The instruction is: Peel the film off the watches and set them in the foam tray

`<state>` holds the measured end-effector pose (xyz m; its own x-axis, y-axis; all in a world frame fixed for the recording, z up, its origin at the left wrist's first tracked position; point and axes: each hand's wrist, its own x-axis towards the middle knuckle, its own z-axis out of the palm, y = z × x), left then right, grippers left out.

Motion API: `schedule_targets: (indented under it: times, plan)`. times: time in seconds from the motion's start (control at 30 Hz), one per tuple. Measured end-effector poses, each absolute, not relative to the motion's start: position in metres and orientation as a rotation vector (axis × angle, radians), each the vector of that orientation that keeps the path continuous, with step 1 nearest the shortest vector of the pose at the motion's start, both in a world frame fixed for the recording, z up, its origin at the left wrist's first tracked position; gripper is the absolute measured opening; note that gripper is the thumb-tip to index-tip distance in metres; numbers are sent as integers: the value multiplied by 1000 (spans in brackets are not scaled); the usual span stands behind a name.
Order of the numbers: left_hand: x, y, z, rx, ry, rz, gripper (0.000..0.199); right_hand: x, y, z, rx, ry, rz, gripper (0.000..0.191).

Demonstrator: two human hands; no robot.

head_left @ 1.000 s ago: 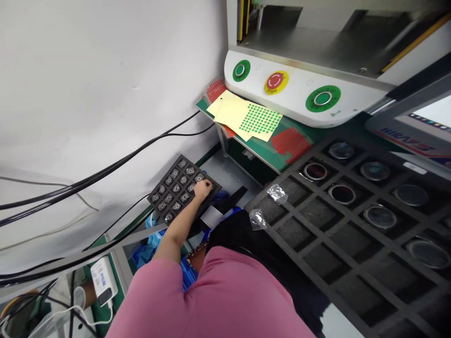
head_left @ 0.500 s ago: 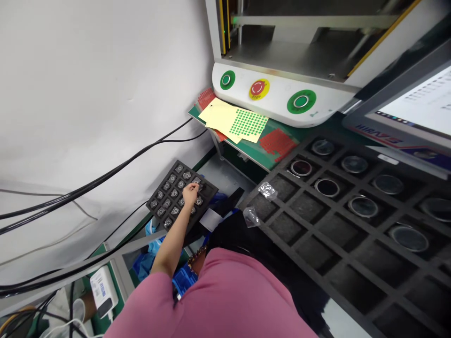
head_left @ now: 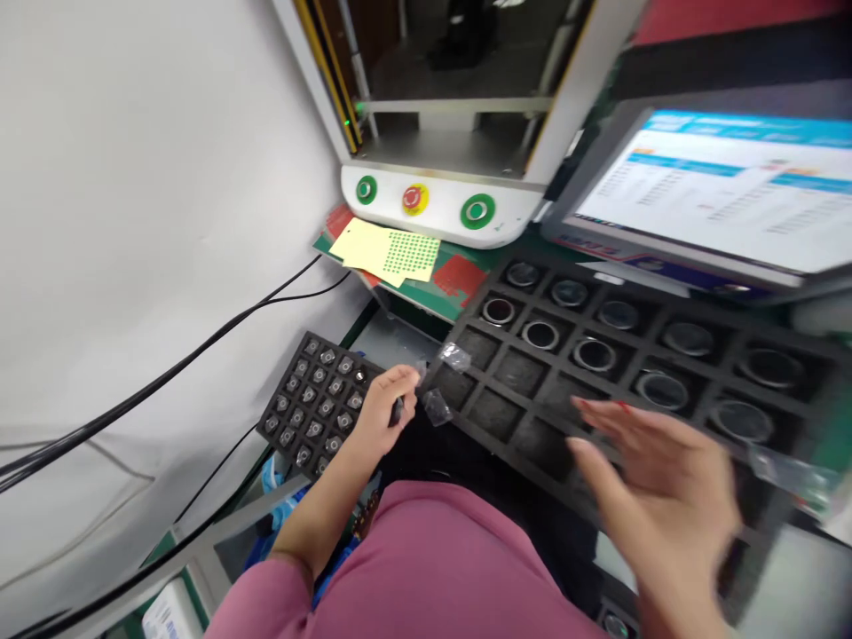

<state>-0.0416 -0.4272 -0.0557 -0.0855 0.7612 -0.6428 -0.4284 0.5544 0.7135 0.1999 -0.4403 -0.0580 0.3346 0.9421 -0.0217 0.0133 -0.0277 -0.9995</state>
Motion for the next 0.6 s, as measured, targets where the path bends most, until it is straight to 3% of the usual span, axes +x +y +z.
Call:
schedule_targets:
  times: [0.13, 0.3, 0.6]
  plan:
    - [5, -421, -21, 354, 993, 804, 37, 181, -432, -54, -1139, -940, 1233, 50]
    - [42, -416, -14, 389, 842, 663, 37, 190, -432, -51, -1016, -804, 1401, 41]
    - [73, -411, -34, 480, 978, 616, 26, 258, -460, -51, -1187, -571, 1146, 36]
